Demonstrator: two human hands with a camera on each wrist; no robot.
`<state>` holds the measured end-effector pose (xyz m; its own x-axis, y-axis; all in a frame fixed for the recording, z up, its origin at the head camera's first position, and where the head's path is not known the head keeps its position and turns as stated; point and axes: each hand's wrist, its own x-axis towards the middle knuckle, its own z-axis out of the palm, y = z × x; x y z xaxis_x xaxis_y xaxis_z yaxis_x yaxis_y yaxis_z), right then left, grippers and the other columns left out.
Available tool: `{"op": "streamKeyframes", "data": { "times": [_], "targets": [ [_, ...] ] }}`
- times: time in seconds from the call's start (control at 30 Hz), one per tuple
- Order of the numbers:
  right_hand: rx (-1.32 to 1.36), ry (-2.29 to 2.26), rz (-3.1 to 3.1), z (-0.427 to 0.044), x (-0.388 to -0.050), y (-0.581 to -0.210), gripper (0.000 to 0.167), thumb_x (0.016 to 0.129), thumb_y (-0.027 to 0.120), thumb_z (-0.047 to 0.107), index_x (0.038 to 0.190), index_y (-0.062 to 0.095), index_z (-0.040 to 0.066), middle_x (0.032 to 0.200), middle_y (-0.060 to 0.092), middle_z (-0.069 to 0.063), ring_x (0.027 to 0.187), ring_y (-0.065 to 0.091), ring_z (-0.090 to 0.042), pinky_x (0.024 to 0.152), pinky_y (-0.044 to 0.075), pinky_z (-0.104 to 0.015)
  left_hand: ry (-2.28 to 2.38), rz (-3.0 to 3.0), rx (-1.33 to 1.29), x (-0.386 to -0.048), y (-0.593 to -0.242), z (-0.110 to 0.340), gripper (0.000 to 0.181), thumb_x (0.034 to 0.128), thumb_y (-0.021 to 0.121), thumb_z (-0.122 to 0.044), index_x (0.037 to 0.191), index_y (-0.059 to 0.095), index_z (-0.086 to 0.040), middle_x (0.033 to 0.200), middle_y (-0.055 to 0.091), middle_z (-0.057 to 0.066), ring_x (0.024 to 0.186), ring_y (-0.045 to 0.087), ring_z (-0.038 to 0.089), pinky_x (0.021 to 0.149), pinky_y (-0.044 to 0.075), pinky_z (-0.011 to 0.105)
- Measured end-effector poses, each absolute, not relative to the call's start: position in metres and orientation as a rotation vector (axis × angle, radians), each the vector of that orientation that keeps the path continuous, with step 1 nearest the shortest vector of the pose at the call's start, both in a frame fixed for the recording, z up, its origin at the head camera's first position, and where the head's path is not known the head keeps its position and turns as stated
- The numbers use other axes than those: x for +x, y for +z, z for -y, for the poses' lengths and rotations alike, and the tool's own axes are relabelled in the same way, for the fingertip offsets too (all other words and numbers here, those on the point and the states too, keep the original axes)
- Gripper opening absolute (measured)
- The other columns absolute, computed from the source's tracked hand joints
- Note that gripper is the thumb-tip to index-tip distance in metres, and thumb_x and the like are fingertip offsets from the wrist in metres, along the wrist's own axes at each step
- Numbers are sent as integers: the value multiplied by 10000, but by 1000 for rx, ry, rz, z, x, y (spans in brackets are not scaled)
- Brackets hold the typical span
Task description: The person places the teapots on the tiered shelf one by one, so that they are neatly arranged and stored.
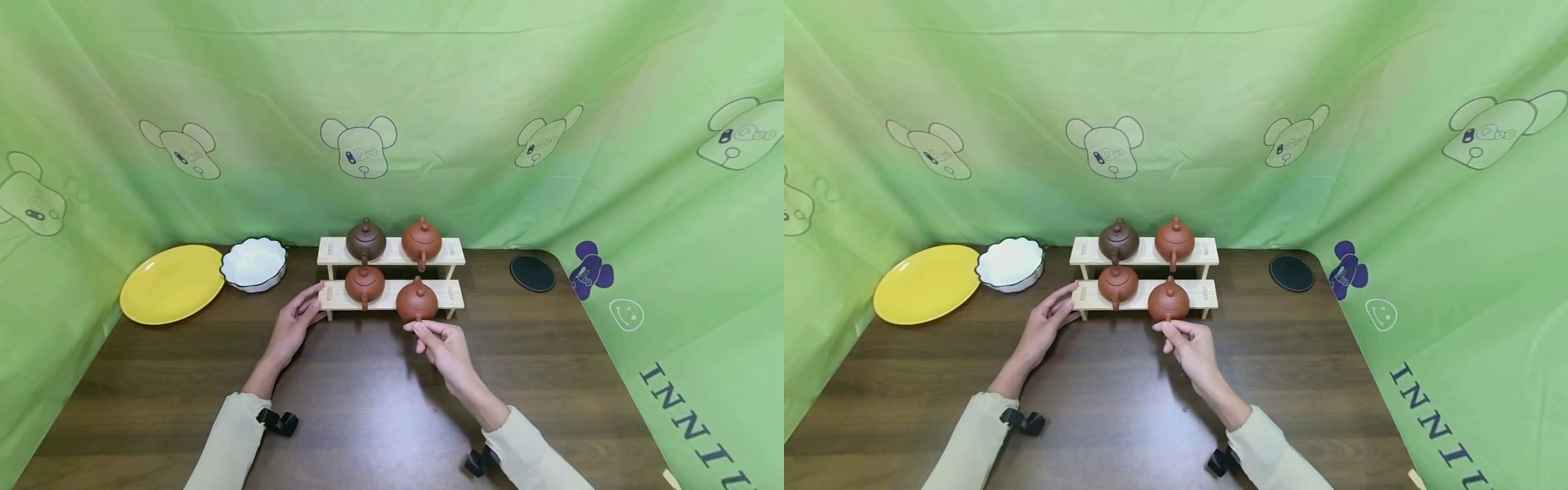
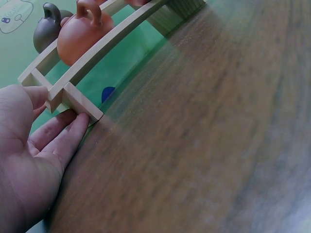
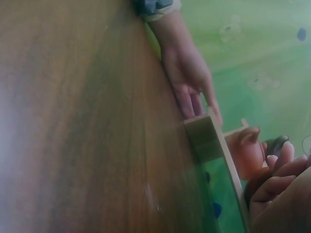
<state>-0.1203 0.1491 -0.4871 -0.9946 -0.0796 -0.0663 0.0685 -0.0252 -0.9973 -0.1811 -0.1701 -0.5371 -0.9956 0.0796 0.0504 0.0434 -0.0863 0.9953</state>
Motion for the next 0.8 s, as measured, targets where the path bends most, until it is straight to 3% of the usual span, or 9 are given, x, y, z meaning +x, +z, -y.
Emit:
{"op": "streamKeyframes", "data": {
  "times": [0.8],
  "targets": [
    [-42,-2200,-2152,-142,-153,-486,286,1144,615,76,1197,742,-174,665,567,47,484,339,-18,436,221,-140,2307,-2096,129,-182,-537,169,459,1166,542,-21,1620,514,44,1600,541,309,1216,681,12,1065,623,266]
  ]
}}
